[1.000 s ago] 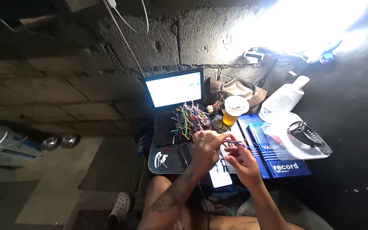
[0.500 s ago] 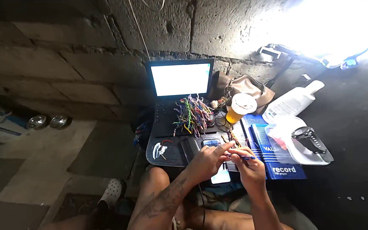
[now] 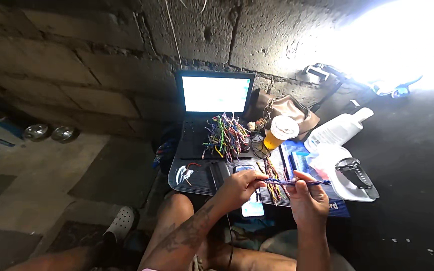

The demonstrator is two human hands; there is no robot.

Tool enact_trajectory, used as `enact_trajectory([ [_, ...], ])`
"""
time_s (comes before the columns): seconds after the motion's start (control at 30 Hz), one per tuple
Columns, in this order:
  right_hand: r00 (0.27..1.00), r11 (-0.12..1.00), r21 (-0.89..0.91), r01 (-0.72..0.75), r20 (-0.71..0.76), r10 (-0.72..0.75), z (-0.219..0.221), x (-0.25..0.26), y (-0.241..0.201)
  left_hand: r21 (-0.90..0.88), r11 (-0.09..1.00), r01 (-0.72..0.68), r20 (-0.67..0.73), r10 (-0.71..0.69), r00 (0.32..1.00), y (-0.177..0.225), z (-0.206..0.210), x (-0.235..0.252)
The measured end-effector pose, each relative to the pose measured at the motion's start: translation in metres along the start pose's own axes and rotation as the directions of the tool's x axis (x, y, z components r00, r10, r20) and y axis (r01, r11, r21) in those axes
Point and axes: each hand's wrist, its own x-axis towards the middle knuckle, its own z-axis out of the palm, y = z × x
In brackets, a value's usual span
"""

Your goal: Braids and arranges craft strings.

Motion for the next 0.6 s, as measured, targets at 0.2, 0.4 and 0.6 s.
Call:
enact_trajectory([
  [0.2,0.984,0.999,0.008,-0.032,0.178,0.030,0.004,-0.006,0.009,-0.219,0.966,0.134,-0.018,-0.141,0.990,0.008,0.007,-0.001],
  [0.4,0.988,0.996,-0.090,0.028,0.156,-0.014,0.007,-0.008,0.013,-0.389,0.896,0.213,-0.133,-0.283,0.950,0.010,0.019,0.005],
  [0.6,0.986,0.976,-0.177,0.124,0.135,-0.100,0.011,-0.010,0.016,-0.514,0.819,0.256,-0.057,-0.330,0.942,0.009,0.027,0.006],
])
